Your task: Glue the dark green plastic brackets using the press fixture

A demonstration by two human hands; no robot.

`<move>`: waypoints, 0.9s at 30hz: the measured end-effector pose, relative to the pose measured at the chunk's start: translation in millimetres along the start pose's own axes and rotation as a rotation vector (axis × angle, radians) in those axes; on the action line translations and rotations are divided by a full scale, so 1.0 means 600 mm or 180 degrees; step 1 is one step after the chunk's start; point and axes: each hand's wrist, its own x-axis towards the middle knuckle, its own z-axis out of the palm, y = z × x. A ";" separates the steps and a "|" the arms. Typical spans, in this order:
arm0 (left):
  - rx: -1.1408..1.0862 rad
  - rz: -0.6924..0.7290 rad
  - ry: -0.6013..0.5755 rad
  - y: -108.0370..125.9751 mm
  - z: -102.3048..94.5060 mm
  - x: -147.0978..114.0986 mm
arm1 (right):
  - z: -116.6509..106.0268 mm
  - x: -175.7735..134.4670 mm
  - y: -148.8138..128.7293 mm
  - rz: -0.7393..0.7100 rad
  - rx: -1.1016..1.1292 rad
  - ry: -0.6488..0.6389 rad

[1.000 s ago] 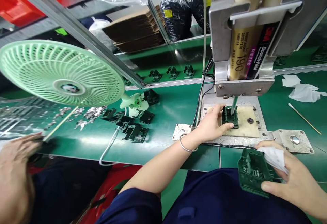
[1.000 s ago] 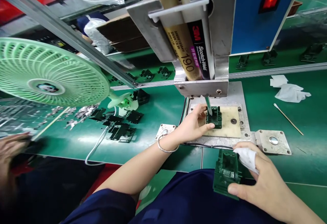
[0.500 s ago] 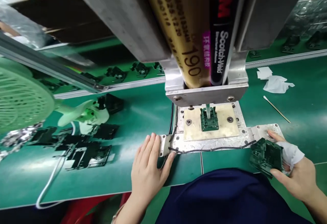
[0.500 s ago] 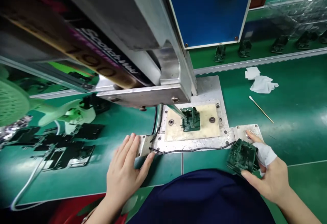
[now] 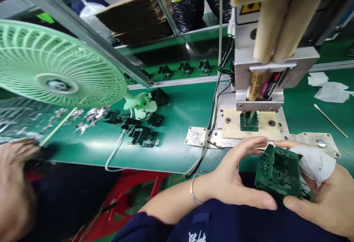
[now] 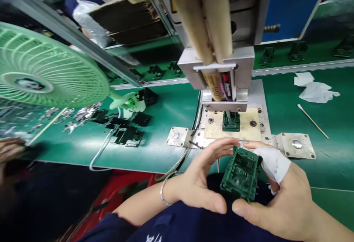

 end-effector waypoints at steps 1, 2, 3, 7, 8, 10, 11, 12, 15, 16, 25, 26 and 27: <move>-0.0360 -0.0066 -0.0163 -0.003 0.006 0.008 | 0.004 0.003 -0.010 -0.0150 -0.0023 0.0087; -0.0701 -0.0112 -0.0277 -0.007 0.011 0.013 | 0.007 0.004 -0.018 -0.0234 -0.0036 0.0152; -0.1021 -0.0148 -0.0368 -0.011 0.015 0.016 | 0.010 0.005 -0.025 -0.0262 -0.0050 0.0191; -0.1776 -0.0447 -0.0684 -0.016 0.018 0.012 | 0.013 0.006 -0.047 -0.0381 -0.0396 0.0533; -0.1848 -0.0554 -0.0750 -0.014 0.016 0.010 | 0.013 0.007 -0.053 -0.0403 -0.0578 0.0605; -0.1968 -0.0705 -0.0841 -0.010 0.012 0.008 | 0.014 0.010 -0.064 -0.0421 -0.0803 0.0657; -0.1998 -0.0738 -0.0869 -0.010 0.009 0.007 | 0.015 0.011 -0.068 -0.0421 -0.0833 0.0641; -0.1983 -0.0725 -0.0878 -0.010 0.006 0.007 | 0.015 0.012 -0.069 -0.0427 -0.0815 0.0643; -0.1471 -0.0216 -0.0800 -0.015 -0.001 0.007 | 0.015 0.009 -0.062 -0.0366 -0.0528 0.0545; -0.1097 0.0097 -0.0656 -0.017 -0.004 0.008 | 0.014 0.008 -0.055 -0.0297 -0.0343 0.0431; 0.0914 0.1110 0.0387 0.009 0.003 0.026 | 0.006 0.024 -0.006 0.0596 0.2059 -0.0992; 0.0917 0.1053 0.0360 0.012 0.004 0.027 | 0.006 0.020 0.001 0.0670 0.2084 -0.0997; 0.0936 0.0996 0.0289 0.015 0.003 0.026 | 0.005 0.015 0.008 0.0686 0.1980 -0.0940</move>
